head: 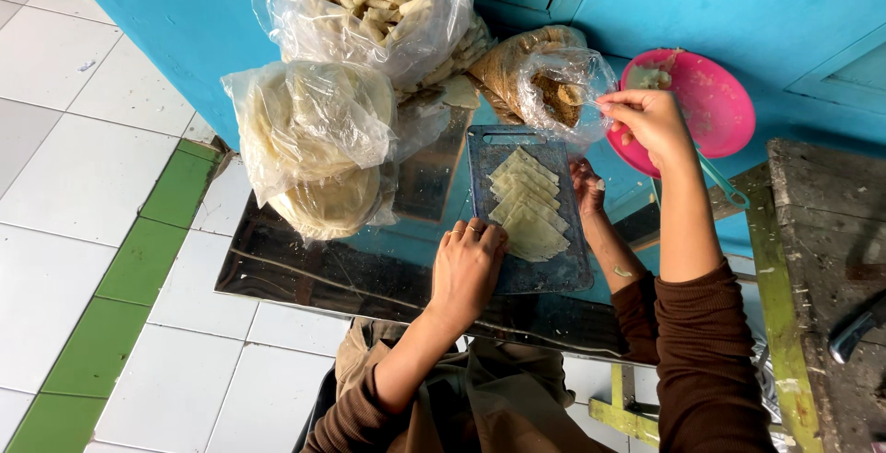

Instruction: The person takes thin square pastry wrappers from a stack on a small cutting board, spoons brown filling from a cone-shaped plastic bag onto a wrapper, folds the sides over and rolls it into a cylinder, and places the finished roll into a plastic bag with other rolled pieces. At the end the person takes a new stack of wrappers and separates sheets to continue.

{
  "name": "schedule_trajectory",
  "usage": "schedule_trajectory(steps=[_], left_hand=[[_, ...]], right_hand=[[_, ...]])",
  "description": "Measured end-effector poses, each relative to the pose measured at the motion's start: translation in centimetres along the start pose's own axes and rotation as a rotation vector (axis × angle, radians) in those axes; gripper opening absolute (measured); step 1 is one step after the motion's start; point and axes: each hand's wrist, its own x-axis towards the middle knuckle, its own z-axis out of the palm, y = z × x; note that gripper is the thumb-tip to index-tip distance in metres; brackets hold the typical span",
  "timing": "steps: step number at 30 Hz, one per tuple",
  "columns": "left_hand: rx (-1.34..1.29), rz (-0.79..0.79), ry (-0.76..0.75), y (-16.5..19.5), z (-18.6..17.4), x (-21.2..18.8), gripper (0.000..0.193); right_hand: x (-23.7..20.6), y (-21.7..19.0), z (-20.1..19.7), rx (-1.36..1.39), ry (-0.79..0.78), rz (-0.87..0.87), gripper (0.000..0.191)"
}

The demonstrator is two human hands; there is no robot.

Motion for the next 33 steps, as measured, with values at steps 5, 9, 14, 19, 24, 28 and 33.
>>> schedule_trajectory(steps=[5,9,14,19,24,28,33], left_hand=[[-0.004,0.003,0.015,0.0,-0.1,-0.1,0.011],[-0.023,0.002,0.045,0.1,-0.1,-0.1,0.018],[-0.009,-0.055,0.018,0.2,0.3,-0.2,0.022],[0.016,-0.051,0.007,0.3,0.7,-0.3,0.017],[-0.049,-0.019,0.038,0.6,0.8,-0.3,0.014],[-0.143,0.015,0.053,0.8,0.8,-0.3,0.013],[-0.166,-0.018,-0.034,1.2,0.8,0.0,0.039]], right_hand=[[-0.4,0.1,0.0,0.002,-0.02,-0.011,0.02],[-1.4,0.6,-0.3,0.011,-0.021,-0.007,0.02],[-5.4,1.7,-1.6,0.062,-0.069,0.015,0.022],[-11.2,4.7,-1.4,0.155,-0.221,0.08,0.024],[-15.2,7.4,-0.1,0.189,-0.344,0.251,0.024],[-16.2,7.8,1.6,0.075,-0.324,0.016,0.021],[-17.2,5.7,3.0,-0.074,-0.211,-0.238,0.019]])
